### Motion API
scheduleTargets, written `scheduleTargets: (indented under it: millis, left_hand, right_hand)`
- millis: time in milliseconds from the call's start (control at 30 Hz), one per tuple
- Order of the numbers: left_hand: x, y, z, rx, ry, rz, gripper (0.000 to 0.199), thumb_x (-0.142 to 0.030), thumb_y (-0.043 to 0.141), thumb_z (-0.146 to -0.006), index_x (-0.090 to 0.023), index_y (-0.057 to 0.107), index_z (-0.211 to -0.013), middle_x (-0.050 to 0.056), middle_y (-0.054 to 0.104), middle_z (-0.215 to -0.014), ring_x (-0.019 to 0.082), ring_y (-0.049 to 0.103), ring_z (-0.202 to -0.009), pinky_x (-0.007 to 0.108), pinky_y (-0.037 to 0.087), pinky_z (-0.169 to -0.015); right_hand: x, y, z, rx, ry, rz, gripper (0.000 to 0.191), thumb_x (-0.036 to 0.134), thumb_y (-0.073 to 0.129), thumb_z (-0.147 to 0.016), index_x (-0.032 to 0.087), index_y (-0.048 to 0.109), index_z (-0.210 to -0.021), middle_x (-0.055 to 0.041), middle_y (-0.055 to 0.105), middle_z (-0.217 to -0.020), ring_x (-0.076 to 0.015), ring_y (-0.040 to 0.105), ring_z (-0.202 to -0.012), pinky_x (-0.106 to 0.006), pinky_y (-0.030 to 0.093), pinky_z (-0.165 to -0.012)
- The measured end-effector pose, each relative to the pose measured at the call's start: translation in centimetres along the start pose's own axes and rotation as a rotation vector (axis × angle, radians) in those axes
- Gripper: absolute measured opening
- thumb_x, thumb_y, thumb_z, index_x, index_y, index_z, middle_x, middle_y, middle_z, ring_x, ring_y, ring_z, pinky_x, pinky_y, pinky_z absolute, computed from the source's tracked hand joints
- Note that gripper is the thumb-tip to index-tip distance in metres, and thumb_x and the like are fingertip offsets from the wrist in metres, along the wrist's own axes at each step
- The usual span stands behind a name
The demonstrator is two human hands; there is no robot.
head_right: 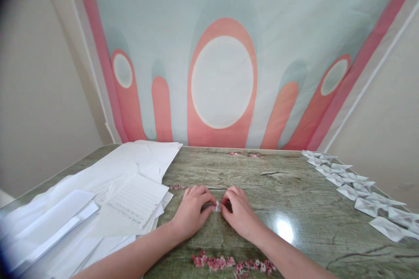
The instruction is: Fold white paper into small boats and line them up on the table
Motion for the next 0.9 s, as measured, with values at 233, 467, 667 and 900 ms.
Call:
scheduleTargets:
  millis: [233,467,667,900]
  left_hand:
    - [-1.3,-0.2,0.4,0.041,0.245,-0.159,0.012,-0.023,0.052,-0.088,-0.025,0.064,-0.089,0.000,0.063,-0.090,0.017,0.050,-0.092,0.034,0.031,-0.086]
    - [-2.4,-0.3,0.7,0.173,0.369,-0.372,0.017,-0.016,0.045,-0.089,-0.015,0.060,-0.095,0.006,0.062,-0.089,0.020,0.051,-0.090,0.036,0.031,-0.086]
    - [-2.6,-0.7,0.9,0.228,0.368,-0.374,0.021,-0.017,0.049,-0.083,-0.014,0.058,-0.101,0.008,0.060,-0.092,0.022,0.052,-0.091,0.036,0.030,-0.087]
    - [-2.7,-0.7,1.3,0.226,0.388,-0.391,0.025,-0.020,0.049,-0.081,-0.011,0.057,-0.104,0.009,0.060,-0.095,0.023,0.050,-0.093,0.036,0.030,-0.088]
  right_hand:
    - [0.0,0.0,0.0,0.001,-0.009,0.005,0.007,0.014,0.055,-0.076,0.020,0.051,-0.074,-0.0026,0.052,-0.083,-0.0191,0.050,-0.083,-0.032,0.041,-0.075]
    - [0.2,-0.1,0.0,-0.005,-0.010,0.001,0.008,0.014,0.055,-0.077,0.021,0.051,-0.074,-0.0028,0.052,-0.083,-0.0193,0.050,-0.083,-0.032,0.042,-0.075]
    - [0.3,-0.2,0.1,0.005,-0.009,-0.001,0.007,0.016,0.054,-0.078,0.021,0.051,-0.075,-0.0030,0.053,-0.084,-0.0192,0.050,-0.083,-0.033,0.042,-0.075]
    - [0.1,0.0,0.2,-0.011,-0.012,0.006,0.005,0.022,0.052,-0.083,0.021,0.052,-0.078,-0.0037,0.053,-0.086,-0.0196,0.050,-0.085,-0.034,0.042,-0.076]
Point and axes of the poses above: each hand's wrist, its own z-axis away from the middle knuckle, its own y-axis out of the palm, x = y × z, the point moved 3 cm from there along -z, towards the middle knuckle
